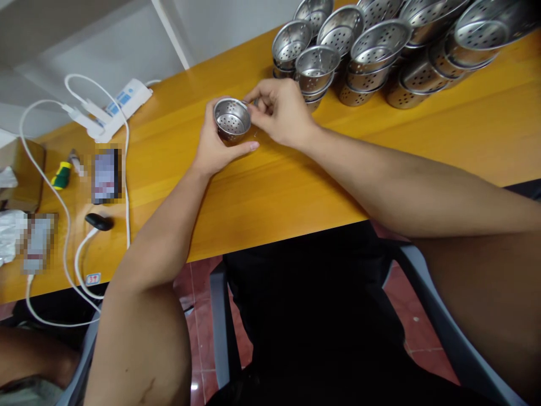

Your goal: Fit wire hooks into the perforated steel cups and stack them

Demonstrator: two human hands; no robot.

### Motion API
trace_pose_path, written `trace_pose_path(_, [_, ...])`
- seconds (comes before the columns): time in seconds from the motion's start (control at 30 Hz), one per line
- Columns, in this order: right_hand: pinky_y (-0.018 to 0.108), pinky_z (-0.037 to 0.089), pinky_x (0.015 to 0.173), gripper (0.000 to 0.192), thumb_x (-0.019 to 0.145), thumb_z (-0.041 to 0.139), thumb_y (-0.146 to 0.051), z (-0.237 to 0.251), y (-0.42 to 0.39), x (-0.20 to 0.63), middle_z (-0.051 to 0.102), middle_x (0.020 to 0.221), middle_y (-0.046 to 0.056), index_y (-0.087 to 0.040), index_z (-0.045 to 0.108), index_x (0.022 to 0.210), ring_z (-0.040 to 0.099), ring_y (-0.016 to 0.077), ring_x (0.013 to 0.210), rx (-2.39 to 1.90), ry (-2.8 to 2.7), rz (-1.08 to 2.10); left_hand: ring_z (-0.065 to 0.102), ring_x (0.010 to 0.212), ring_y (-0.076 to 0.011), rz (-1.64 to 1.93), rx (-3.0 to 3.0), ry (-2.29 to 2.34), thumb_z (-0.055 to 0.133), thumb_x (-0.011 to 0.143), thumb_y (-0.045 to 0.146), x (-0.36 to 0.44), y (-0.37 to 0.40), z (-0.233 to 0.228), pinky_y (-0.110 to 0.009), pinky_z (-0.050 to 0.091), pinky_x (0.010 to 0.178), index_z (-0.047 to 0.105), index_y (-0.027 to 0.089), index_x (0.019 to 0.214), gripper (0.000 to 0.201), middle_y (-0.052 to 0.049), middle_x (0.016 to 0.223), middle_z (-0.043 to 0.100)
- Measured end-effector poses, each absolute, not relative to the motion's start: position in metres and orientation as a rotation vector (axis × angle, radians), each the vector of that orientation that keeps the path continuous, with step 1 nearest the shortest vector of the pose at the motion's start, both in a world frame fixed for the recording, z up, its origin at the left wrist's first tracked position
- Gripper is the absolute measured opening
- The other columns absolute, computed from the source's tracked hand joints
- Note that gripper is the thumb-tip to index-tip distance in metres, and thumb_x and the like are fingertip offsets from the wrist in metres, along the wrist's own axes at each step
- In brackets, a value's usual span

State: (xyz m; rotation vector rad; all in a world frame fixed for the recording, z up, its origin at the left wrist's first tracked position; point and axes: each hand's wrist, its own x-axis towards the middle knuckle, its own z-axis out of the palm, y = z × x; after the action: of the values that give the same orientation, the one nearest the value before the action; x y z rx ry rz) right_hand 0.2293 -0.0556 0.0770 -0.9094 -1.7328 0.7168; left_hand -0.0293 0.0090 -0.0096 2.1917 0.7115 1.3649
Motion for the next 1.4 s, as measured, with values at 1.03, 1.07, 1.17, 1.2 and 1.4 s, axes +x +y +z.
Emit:
trace_pose_path(1.03, [0.050, 0.056, 0.066, 0.031, 0.092, 0.092, -0.070, 0.081, -0.062, 0.223, 0.073, 0.077, 0.002, -0.042, 0.080, 0.089, 0.070, 0.0368, 0.084, -1.017, -1.693, 0.716, 0.082, 0.141, -0.0428, 1.347, 2.131, 0.847, 0.108, 0.061, 0.109, -0.016, -0.014, 0.009, -0.062, 0.065, 0.130, 0.061, 0.039, 0.153, 0.125, -0.010, 0.150, 0.078])
trace_pose_path(1.07, [0.049, 0.056, 0.066, 0.031, 0.092, 0.092, -0.070, 0.081, -0.062, 0.223, 0.072, 0.077, 0.002, -0.042, 0.080, 0.089, 0.070, 0.0365, 0.083, -1.017, -1.693, 0.719, 0.082, 0.141, -0.0428, 1.339, 2.128, 0.847, 0.109, 0.062, 0.108, -0.016, -0.015, 0.009, -0.062, 0.065, 0.131, 0.061, 0.038, 0.153, 0.124, -0.010, 0.151, 0.078])
trace_pose_path(1.17, [0.051, 0.055, 0.067, 0.026, 0.095, 0.089, -0.066, 0.080, -0.061, 0.223, 0.074, 0.078, 0.002, -0.042, 0.081, 0.088, 0.068, 0.0357, 0.080, -0.997, -1.707, 0.699, 0.081, 0.143, -0.0429, 1.322, 2.137, 0.821, 0.109, 0.066, 0.105, -0.018, -0.014, 0.007, -0.062, 0.064, 0.131, 0.060, 0.038, 0.155, 0.122, -0.011, 0.154, 0.077])
trace_pose_path(1.2, [0.051, 0.054, 0.068, 0.023, 0.096, 0.087, -0.063, 0.079, -0.060, 0.223, 0.074, 0.079, 0.002, -0.043, 0.081, 0.088, 0.067, 0.0354, 0.079, -0.986, -1.712, 0.685, 0.080, 0.143, -0.0429, 1.321, 2.146, 0.807, 0.109, 0.067, 0.105, -0.019, -0.013, 0.005, -0.061, 0.064, 0.131, 0.059, 0.038, 0.157, 0.122, -0.011, 0.154, 0.076])
trace_pose_path(1.4, [0.050, 0.049, 0.070, 0.015, 0.094, 0.080, -0.050, 0.075, -0.057, 0.222, 0.071, 0.076, 0.002, -0.037, 0.081, 0.088, 0.061, 0.0312, 0.069, -0.945, -1.731, 0.612, 0.080, 0.141, -0.0423, 1.366, 2.184, 0.751, 0.106, 0.069, 0.107, -0.020, -0.008, -0.001, -0.061, 0.065, 0.129, 0.058, 0.039, 0.159, 0.122, -0.011, 0.153, 0.075])
